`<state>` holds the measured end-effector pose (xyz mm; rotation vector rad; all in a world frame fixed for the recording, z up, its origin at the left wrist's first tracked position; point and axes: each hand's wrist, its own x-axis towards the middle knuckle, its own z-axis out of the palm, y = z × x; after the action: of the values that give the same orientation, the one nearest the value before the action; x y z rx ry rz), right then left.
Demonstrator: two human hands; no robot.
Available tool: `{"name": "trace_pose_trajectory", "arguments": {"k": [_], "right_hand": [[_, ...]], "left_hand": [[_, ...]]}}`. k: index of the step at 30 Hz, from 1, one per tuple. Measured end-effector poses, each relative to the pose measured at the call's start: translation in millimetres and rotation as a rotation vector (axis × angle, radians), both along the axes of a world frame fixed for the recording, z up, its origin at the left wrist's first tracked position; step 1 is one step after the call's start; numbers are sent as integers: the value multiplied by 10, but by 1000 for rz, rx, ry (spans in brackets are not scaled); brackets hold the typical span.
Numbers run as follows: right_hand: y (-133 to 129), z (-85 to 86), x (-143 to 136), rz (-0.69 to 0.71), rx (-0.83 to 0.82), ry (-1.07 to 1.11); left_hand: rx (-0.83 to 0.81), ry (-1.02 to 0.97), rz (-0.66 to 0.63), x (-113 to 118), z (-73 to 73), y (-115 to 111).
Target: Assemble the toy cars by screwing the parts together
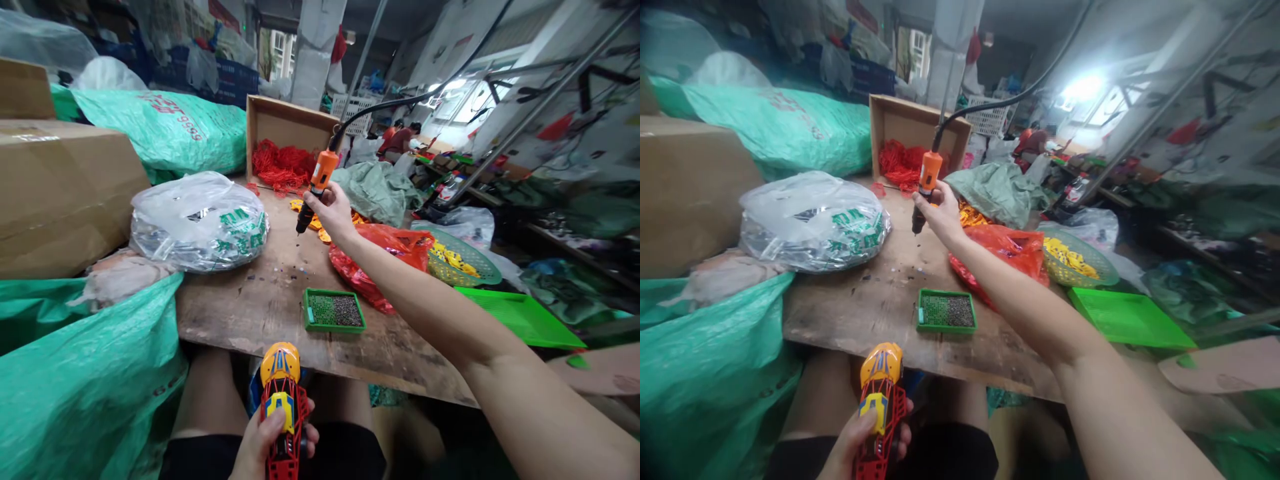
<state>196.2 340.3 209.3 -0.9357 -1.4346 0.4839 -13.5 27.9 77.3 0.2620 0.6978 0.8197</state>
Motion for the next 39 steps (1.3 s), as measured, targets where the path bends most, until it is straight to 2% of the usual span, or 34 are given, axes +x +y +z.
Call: {"name": "trace_pose_trajectory", "arguments": {"k": [4,9,15,19,26,39], "right_hand": [[-115,33,-136,15,34,14],[-525,44,-205,66,5,105],[-1123,58,-140,-103,-70,115],[-1351,-35,-41,-100,-130,146],[-1440,-372,15,-30,-187,273],[-1441,-523,-93,-14,-183,341]], "left_hand": [[-37,5,69,46,-29,-12],[-58,13,120,97,-55,-23],[-83,29,168,113,45,9],[-109,68,180,140,91,40],[-80,118,208,203,109,72],[-97,139,214,234,89,92]]}}
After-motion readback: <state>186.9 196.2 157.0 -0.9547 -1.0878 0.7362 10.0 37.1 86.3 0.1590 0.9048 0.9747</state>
